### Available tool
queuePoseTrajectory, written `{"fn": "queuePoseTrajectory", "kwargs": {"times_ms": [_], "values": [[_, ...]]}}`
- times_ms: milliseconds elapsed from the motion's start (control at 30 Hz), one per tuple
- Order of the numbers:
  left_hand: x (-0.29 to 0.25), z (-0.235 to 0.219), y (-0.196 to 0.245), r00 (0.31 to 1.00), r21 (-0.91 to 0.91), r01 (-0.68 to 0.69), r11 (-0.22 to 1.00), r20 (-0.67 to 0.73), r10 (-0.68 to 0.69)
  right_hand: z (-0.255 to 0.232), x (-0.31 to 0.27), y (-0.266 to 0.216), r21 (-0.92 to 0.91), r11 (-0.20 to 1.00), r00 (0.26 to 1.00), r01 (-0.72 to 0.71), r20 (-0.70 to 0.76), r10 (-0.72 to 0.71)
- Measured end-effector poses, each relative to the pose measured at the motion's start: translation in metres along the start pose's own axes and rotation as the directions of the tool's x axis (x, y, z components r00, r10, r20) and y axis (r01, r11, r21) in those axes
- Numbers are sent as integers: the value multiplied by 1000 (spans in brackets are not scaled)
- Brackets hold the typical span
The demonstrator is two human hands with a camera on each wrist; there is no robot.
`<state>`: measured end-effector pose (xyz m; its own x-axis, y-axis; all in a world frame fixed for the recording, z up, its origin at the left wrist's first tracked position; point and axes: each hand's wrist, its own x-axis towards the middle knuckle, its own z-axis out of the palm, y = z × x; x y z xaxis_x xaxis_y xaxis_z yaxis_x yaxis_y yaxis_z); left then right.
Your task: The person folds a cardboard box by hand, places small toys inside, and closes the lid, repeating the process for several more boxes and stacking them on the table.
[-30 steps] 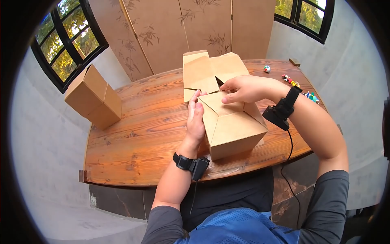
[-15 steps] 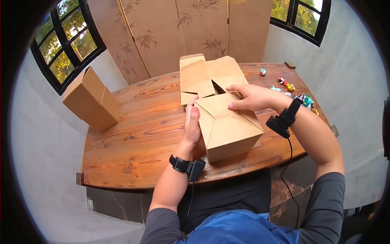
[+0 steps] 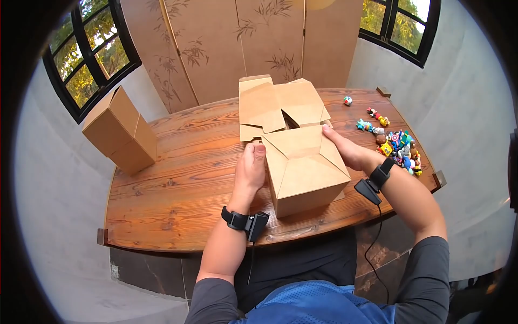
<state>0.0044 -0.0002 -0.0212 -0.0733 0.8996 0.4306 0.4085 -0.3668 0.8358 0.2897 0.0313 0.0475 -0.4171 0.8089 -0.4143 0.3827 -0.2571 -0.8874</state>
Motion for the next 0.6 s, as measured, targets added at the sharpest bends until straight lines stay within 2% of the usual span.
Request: {"fn": "queuePoseTrajectory", "kwargs": {"times_ms": [33,67,100,133,233,333,433,500,533,600], "values": [[-1,-3,6,1000,1,1,1000,-1,-1,0,5,7,87,995,998,59,-8,-58],[-3,-7,16,996,-8,68,998,65,-68,-3,9,11,152,986,996,70,35,-77],[-4,-9,22,982,-12,136,991,132,-133,-6,11,17,153,986,996,70,36,-76],[-4,-9,21,982,-12,136,991,132,-133,-5,10,19,197,978,997,73,17,-78],[-5,-5,18,978,-50,131,990,171,-121,-10,13,30,276,959,998,64,-10,-64],[-9,4,21,993,-118,65,991,103,-53,-9,11,41,326,942,996,84,-33,-77],[-11,4,24,982,-87,61,994,186,-44,0,2,36,386,914,992,127,-42,-120],[-12,8,18,974,-182,95,979,220,-54,6,-9,31,431,892,991,133,-34,-131],[-13,11,11,973,-184,97,978,223,-55,15,-20,20,473,872,991,128,-92,-96],[-13,17,-4,984,-334,7,942,171,53,20,-27,17,517,846,987,128,-150,-58]]}}
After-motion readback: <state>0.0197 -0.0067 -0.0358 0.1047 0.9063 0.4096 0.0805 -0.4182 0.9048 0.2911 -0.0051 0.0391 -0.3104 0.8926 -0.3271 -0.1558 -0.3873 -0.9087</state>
